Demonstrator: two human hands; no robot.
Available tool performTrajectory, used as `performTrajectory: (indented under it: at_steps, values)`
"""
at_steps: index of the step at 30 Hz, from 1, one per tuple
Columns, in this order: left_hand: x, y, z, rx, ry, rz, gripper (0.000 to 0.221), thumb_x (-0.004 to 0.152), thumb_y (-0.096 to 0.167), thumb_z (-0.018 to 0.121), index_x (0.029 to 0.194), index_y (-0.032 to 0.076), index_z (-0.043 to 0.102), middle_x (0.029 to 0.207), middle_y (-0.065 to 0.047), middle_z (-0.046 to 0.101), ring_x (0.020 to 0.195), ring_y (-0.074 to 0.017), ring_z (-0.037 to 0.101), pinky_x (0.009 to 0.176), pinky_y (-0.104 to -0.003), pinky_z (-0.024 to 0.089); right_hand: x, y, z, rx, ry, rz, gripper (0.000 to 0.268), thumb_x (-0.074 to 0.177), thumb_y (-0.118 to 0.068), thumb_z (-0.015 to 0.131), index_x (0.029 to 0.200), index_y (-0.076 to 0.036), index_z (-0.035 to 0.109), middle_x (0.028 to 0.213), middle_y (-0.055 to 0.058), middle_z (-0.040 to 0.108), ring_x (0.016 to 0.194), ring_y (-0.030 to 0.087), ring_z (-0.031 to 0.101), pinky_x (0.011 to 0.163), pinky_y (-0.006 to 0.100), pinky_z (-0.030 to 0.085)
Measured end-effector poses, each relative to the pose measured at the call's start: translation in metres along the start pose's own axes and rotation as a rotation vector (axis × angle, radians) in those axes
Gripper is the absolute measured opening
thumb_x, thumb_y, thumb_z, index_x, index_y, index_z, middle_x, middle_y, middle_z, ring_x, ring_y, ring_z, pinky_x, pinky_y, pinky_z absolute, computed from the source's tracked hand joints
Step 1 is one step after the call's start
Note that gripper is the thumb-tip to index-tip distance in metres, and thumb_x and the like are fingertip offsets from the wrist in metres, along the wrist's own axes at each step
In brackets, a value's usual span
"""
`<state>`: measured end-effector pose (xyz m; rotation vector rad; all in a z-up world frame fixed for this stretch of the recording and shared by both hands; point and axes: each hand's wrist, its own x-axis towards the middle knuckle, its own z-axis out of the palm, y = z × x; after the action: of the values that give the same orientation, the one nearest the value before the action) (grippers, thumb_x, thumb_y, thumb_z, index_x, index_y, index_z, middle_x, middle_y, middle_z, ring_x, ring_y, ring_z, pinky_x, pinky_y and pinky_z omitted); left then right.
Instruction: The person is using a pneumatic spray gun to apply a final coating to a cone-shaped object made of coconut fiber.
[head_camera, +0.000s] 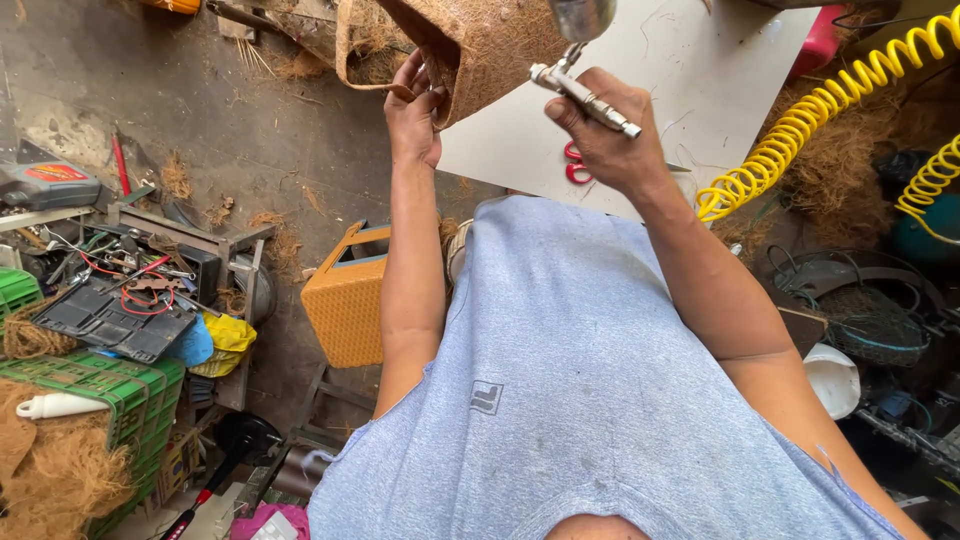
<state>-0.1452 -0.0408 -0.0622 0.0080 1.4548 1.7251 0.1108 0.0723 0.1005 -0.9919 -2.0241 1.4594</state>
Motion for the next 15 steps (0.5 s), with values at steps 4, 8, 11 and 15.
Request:
performTrajectory:
  at_steps: [4,8,11,15]
  values:
    - [0.001,0.004,-0.008,-0.066,-0.053,0.024,0.062,0.083,-0.024,0.064,0.14,0.0,0.059,0.122,-0.021,0.075,0.108,-0.0279,0.072,0.077,-0.036,0.059,0.006,0.014,-0.013,-0.051,0.044,0.041,0.042,0.107,-0.04,0.077,0.087,-0.007,0.06,0.075,-0.002,0.048,0.068,0.01,0.041,0.06,0.03,0.033]
    - [0.004,0.007,-0.017,-0.103,-0.079,0.025,0.064,0.081,-0.024,0.065,0.14,-0.001,0.058,0.125,-0.023,0.073,0.113,-0.0312,0.07,0.083,-0.039,0.06,0.01,0.027,-0.03,-0.107,0.074,-0.003,0.049,0.11,-0.045,0.073,0.085,-0.006,0.054,0.076,-0.001,0.044,0.07,0.012,0.038,0.062,0.032,0.033]
    - [0.007,0.008,-0.021,-0.124,-0.109,0.051,0.065,0.08,-0.022,0.067,0.141,-0.003,0.055,0.126,-0.025,0.072,0.115,-0.0328,0.07,0.085,-0.04,0.061,0.013,0.031,-0.037,-0.147,0.084,0.019,0.053,0.112,-0.045,0.073,0.083,-0.007,0.05,0.075,-0.001,0.04,0.07,0.013,0.036,0.062,0.033,0.031]
    - [0.005,0.015,-0.016,-0.103,-0.141,0.055,0.065,0.081,-0.02,0.069,0.142,-0.003,0.053,0.125,-0.023,0.072,0.113,-0.0327,0.07,0.086,-0.043,0.064,0.013,0.016,-0.037,-0.086,0.036,-0.02,0.046,0.112,-0.037,0.075,0.086,-0.006,0.053,0.078,-0.001,0.045,0.071,0.012,0.038,0.064,0.032,0.033]
